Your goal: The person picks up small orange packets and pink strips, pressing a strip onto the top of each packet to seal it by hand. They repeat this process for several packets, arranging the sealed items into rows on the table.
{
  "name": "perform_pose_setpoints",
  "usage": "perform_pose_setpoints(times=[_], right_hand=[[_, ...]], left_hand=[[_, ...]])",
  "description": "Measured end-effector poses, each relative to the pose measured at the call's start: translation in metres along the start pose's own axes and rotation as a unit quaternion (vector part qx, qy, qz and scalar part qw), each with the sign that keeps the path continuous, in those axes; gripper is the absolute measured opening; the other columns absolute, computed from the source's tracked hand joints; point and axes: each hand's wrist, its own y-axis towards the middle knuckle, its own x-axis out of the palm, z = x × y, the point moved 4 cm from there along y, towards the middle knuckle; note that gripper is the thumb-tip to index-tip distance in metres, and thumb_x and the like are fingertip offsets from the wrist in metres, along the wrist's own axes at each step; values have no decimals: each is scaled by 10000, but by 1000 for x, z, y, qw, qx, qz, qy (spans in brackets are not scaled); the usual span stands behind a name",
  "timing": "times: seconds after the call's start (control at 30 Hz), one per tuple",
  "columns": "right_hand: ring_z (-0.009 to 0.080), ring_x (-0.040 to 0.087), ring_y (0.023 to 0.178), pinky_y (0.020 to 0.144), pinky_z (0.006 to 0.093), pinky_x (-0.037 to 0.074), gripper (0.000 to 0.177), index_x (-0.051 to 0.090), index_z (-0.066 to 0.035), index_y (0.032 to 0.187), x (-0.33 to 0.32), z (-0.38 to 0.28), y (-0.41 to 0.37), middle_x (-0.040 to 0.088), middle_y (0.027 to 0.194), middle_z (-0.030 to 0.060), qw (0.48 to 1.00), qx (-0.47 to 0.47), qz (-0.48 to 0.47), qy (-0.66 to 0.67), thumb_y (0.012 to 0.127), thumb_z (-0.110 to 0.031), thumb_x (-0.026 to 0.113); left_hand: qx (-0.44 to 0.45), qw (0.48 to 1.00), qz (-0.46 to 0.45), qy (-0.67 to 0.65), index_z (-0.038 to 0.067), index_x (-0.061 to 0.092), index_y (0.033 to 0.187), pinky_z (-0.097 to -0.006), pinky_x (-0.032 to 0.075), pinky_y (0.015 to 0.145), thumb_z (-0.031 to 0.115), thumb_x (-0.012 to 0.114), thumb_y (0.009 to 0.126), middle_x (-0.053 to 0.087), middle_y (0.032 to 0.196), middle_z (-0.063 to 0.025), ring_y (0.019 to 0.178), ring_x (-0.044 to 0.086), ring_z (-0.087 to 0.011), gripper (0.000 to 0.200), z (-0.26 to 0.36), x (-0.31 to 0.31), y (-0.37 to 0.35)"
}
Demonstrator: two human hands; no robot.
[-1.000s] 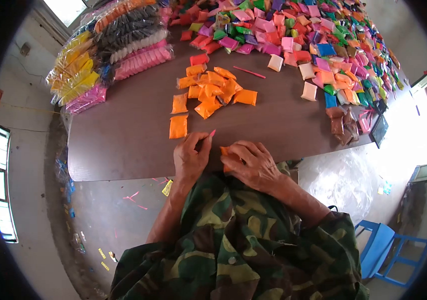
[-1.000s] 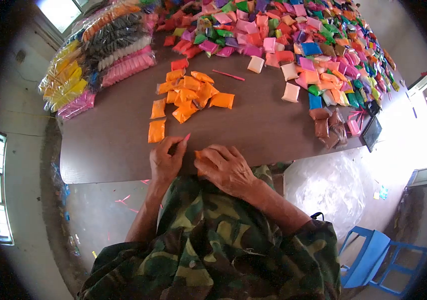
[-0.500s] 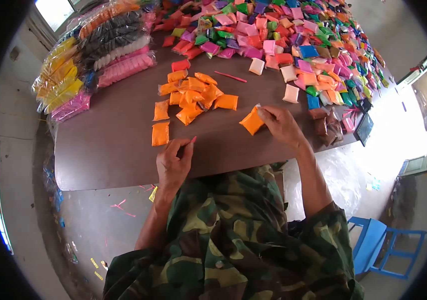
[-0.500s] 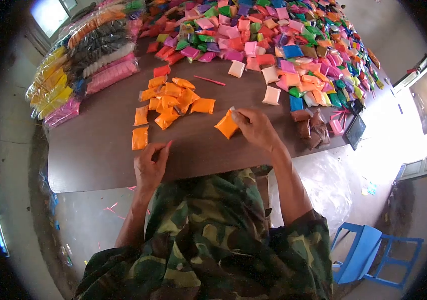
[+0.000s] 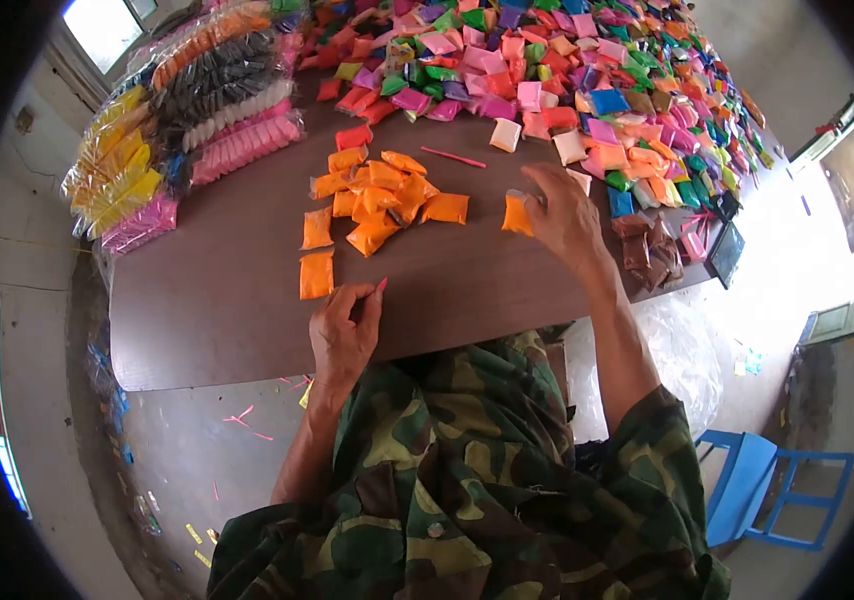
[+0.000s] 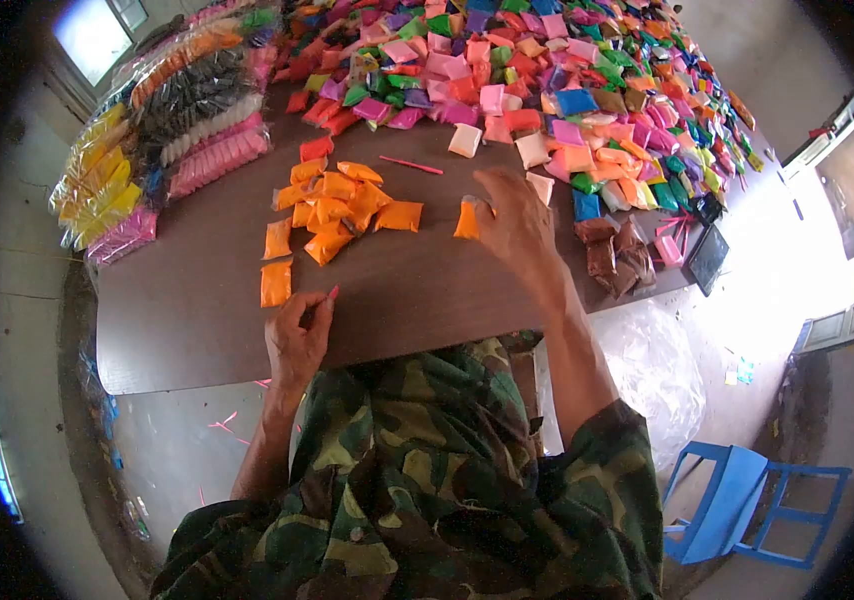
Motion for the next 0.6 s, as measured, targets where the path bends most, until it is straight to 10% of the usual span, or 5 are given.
perform_pose_setpoints(times=[0.6], right_hand=[[372,606,1355,1107,496,499,457,650,-16,1364,19,-30,-58,620,1445,165,996,-68,24,-46,945,-154,770]], left_hand=[[-2,1000,6,-14,-5,761,1016,-324,540,652,91,791,994,720,829,-117,707,682,-172,103,1,0,-2]])
